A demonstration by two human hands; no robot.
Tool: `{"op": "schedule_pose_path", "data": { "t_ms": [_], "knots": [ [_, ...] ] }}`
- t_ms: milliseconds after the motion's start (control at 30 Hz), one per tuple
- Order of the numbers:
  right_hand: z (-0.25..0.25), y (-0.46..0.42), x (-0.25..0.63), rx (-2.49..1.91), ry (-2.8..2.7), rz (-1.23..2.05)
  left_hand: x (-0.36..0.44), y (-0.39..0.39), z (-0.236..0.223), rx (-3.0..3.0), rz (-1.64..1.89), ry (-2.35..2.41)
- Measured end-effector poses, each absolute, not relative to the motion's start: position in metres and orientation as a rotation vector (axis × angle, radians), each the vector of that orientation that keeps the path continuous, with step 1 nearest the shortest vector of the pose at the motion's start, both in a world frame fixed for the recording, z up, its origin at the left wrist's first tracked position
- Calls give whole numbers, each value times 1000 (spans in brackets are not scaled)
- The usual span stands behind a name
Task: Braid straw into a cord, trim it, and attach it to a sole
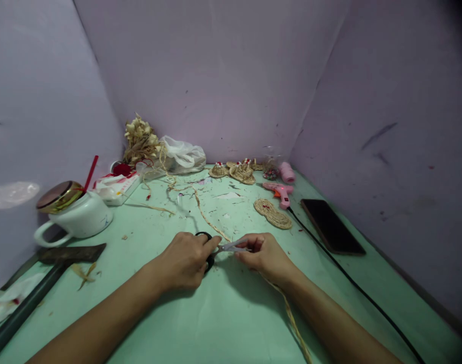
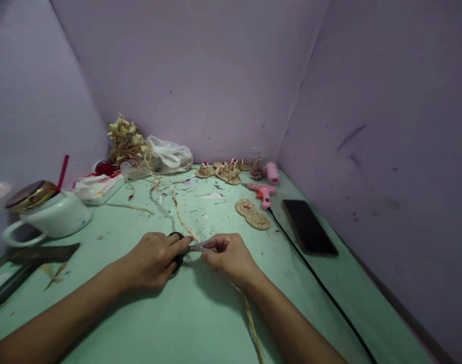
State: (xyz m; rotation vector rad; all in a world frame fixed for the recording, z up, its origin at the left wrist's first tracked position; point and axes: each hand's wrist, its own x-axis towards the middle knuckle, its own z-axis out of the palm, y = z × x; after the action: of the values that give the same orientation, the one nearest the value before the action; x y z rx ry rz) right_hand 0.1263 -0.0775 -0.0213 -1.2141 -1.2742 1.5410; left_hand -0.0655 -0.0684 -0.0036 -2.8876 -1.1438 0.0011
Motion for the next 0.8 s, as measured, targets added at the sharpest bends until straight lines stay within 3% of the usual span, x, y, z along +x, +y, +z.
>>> {"op": "schedule_pose_path", "data": {
  "t_ms": [500,600,800],
  "knots": [
    [-23,-76,126,-1258,-1218,1478,-65,-68,-11,-2867,-83,-1128],
    [-21,-75,127,-1241,-1183,1475,-65,-66,-8,-2976,-276,-1178],
    [-20,-75,127,-1226,-1112,1504,-71,-61,-1,-2990,-993,-1587]
  ]
}}
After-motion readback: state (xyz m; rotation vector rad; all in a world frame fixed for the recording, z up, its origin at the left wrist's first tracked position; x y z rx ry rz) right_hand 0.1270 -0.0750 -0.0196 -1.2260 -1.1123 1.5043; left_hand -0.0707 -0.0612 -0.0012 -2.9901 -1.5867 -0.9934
